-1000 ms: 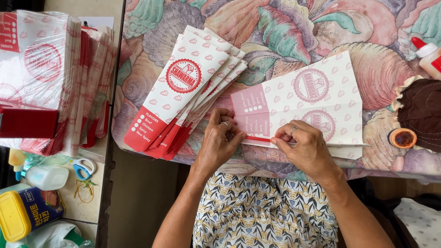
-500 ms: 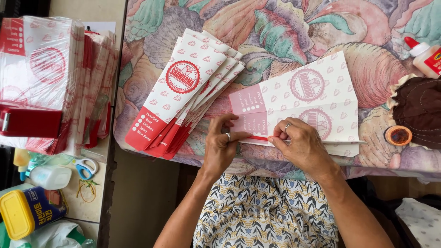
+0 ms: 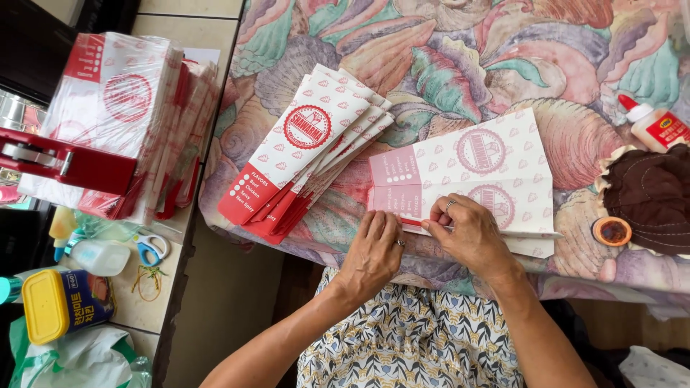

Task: Folding paper food wrappers and organizing them into stacks on a table.

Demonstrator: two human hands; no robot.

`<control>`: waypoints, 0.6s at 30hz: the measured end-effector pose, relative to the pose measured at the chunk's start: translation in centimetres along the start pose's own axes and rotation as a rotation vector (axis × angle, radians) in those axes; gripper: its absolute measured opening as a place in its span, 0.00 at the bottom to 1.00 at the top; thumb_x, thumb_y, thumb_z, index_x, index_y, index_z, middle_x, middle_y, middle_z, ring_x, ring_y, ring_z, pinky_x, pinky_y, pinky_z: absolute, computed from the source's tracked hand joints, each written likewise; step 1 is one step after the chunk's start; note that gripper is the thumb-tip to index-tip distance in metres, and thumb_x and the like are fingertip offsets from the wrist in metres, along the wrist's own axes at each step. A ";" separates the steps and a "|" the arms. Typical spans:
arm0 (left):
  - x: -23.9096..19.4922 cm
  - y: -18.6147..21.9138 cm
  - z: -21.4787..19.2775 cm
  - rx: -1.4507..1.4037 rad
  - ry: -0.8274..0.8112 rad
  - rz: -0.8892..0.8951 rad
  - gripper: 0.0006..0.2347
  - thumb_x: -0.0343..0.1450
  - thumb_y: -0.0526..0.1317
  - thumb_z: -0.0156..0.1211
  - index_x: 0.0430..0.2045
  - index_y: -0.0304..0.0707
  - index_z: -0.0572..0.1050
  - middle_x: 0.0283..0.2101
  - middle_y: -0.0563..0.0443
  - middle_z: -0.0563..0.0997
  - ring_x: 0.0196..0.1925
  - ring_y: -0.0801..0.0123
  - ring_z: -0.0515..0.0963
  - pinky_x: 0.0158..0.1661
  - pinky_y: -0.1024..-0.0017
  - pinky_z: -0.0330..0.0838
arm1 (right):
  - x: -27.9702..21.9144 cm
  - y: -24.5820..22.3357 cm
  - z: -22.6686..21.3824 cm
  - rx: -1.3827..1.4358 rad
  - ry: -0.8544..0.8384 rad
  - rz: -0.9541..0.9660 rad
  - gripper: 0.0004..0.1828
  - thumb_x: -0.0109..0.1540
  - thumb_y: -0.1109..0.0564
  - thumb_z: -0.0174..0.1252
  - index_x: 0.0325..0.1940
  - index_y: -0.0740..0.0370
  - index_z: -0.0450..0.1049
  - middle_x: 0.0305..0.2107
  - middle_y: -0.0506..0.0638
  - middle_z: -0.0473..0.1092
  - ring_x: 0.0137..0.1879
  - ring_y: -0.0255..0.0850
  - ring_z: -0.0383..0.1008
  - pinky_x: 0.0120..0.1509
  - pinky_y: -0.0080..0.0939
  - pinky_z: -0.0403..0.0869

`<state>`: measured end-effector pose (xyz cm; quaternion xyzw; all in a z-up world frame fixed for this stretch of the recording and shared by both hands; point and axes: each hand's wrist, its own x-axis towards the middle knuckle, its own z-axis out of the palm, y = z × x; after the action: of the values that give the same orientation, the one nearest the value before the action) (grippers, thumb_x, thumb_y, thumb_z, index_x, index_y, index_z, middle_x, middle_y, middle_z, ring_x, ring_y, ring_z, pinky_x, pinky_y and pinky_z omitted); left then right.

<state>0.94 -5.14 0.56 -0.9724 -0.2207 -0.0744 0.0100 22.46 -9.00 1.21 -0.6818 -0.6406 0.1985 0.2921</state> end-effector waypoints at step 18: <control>-0.5 1.1 2.6 -0.011 0.271 -0.055 0.33 0.73 0.60 0.48 0.71 0.41 0.60 0.52 0.23 0.73 0.57 0.31 0.74 0.66 0.30 0.54 | -3.6 0.6 -2.2 -0.232 0.137 -0.137 0.05 0.63 0.51 0.64 0.35 0.50 0.77 0.25 0.44 0.68 0.37 0.44 0.73 0.44 0.41 0.75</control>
<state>1.33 -6.24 -2.04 -0.9470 -0.2437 -0.2066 0.0323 24.00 -12.84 2.12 -0.6778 -0.6827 0.0555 0.2672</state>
